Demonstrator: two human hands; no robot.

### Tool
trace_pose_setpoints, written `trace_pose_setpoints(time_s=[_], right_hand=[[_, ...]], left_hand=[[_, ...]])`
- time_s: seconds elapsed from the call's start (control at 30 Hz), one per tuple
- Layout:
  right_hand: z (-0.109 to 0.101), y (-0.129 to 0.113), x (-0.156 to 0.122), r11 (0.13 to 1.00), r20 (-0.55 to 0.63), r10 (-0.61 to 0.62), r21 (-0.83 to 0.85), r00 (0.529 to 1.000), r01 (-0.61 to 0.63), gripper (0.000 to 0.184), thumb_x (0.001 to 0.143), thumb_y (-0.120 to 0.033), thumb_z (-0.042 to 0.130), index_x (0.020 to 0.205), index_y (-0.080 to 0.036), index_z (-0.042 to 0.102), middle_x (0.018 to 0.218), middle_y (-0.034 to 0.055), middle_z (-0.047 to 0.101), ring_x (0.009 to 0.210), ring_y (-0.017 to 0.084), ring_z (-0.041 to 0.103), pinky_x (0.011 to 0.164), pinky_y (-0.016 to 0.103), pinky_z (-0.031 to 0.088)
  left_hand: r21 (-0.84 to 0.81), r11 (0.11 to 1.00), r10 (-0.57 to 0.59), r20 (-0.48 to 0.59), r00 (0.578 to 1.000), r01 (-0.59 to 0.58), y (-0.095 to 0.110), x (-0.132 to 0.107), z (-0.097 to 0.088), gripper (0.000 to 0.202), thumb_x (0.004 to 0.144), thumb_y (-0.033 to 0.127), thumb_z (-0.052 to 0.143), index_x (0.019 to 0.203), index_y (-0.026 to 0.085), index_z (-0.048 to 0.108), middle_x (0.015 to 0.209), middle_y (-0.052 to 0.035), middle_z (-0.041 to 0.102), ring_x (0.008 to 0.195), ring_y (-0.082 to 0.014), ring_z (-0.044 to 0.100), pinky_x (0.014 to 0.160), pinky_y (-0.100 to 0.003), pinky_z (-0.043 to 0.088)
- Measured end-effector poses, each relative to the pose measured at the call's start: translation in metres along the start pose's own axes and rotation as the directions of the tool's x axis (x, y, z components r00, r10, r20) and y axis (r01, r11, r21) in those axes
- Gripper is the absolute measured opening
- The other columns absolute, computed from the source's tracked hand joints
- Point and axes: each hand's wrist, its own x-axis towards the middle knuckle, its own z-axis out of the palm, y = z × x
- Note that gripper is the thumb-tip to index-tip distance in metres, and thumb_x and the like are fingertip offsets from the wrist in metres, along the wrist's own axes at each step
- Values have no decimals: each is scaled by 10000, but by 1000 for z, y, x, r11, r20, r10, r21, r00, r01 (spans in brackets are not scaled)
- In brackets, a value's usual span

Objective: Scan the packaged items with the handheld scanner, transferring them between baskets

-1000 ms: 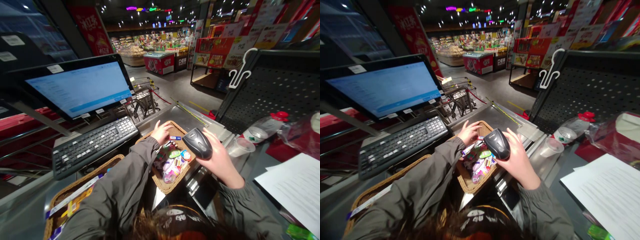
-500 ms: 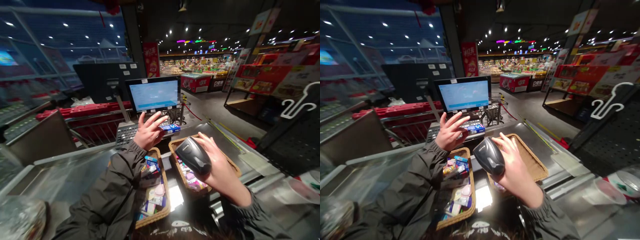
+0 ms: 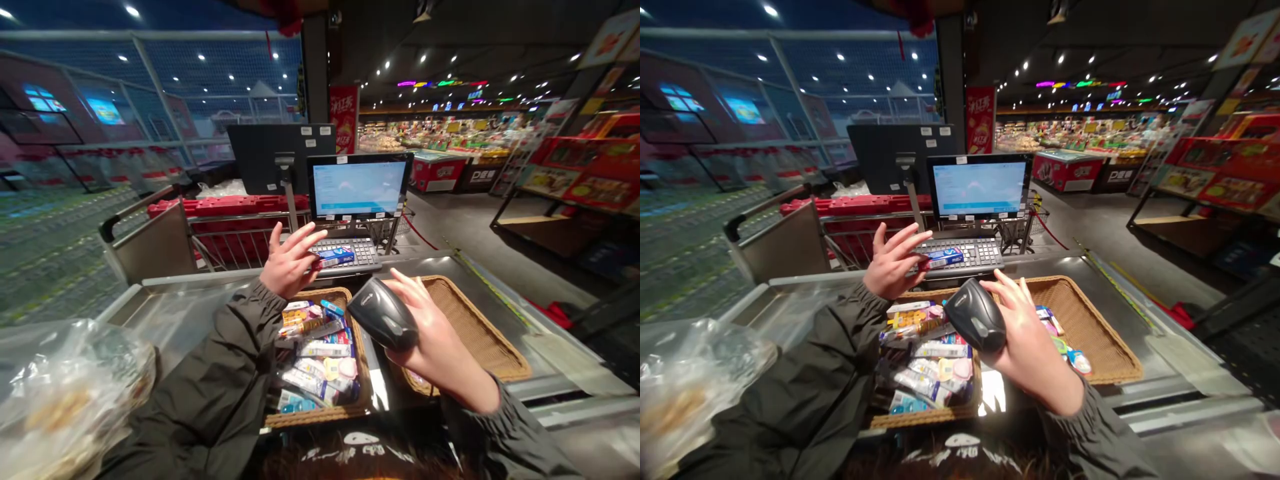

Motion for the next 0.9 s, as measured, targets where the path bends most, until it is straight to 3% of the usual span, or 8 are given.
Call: trace_pose_setpoints(time_s=[0.23, 0.53, 0.9], right_hand=[[1, 0, -3, 999, -6, 21, -31, 1000, -21, 513, 742, -211, 604, 1253, -179, 566, 1371, 174, 551, 1424, 406, 354, 1120, 726, 273], [3, 2, -12, 994, 36, 99, -44, 994, -97, 490, 728, -194, 600, 1218, -193, 596, 1374, 157, 560, 1429, 392, 351, 1136, 695, 275], [14, 10, -29, 986, 114, 168, -10, 979, -168, 419, 760, -256, 620, 1174, -195, 626, 1346, 162, 572, 1399, 409, 392, 1106, 732, 276]], left_hand=[[10, 1000, 22, -7, 1000, -22, -2, -8, 2, 135, 888, 273, 590, 791, 215, 663, 1371, -53, 626, 1355, -262, 507, 1247, -553, -17], [-78, 997, -15, 97, 995, 23, 2, -24, 16, 142, 866, 269, 602, 745, 212, 648, 1357, -59, 637, 1347, -277, 514, 1229, -605, -17], [-186, 981, 5, 278, 961, 48, 16, -63, 37, 128, 866, 265, 580, 775, 208, 651, 1403, -76, 597, 1363, -281, 494, 1215, -634, -37]])
